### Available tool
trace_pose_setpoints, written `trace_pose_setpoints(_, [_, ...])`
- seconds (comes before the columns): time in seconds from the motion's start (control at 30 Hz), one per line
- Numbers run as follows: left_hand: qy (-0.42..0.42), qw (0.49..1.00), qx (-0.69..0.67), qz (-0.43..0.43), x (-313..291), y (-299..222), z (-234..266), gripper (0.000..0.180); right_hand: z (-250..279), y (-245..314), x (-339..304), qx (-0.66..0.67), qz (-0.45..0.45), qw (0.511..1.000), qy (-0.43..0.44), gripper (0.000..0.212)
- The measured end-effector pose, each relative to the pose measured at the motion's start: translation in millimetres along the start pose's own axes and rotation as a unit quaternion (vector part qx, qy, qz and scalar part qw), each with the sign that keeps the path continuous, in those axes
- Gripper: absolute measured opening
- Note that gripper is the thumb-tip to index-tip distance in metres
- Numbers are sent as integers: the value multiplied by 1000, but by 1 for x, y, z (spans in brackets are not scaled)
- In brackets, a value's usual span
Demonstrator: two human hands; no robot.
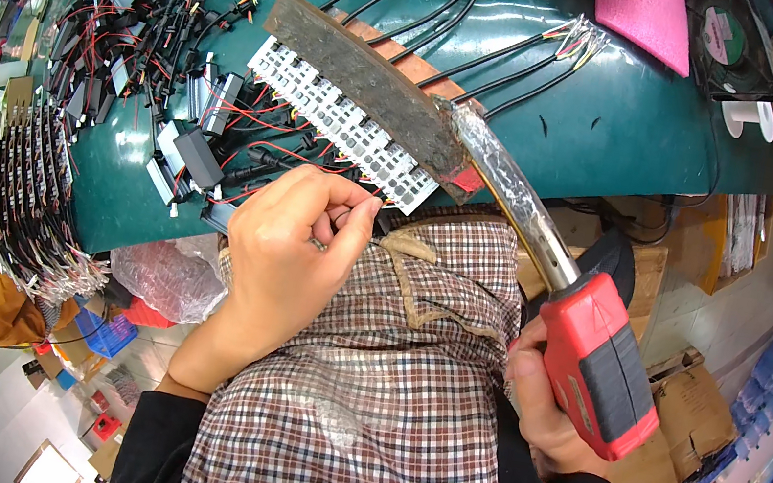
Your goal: The person solders wires onto a circuit board using a soldering iron, places the board into a box, and solders wires onto another circuit board.
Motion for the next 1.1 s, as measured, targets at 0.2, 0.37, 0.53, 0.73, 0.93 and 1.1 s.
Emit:
trace_pose_setpoints(0.2, [-7,1000,-2,-19,0,-2,0,13,-9,15,14,21,41,999,-21,28])
trace_pose_setpoints(0.37, [-5,999,-3,-32,1,-6,2,13,-18,42,28,10,91,995,-33,39])
trace_pose_setpoints(0.53, [7,998,24,-58,-1,-10,4,19,-27,71,48,-79,64,991,-86,34])
trace_pose_setpoints(0.73, [-66,992,94,-48,18,-5,50,28,-42,100,75,-221,294,919,-141,53])
trace_pose_setpoints(0.93, [-63,970,234,-7,48,43,71,38,-85,125,91,-305,397,852,-151,62])
trace_pose_setpoints(1.1, [-20,980,197,-2,55,61,56,42,-96,130,104,-332,386,849,-141,59])
Point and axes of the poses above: each hand's wrist, its own x-axis towards the middle knuckle, its own z-axis out of the back of the hand, y = z × x, the point moved 9 cm from there along x, towards the middle knuckle, and after that the axes turned 11 degrees about -z, right-handed, at the moved point
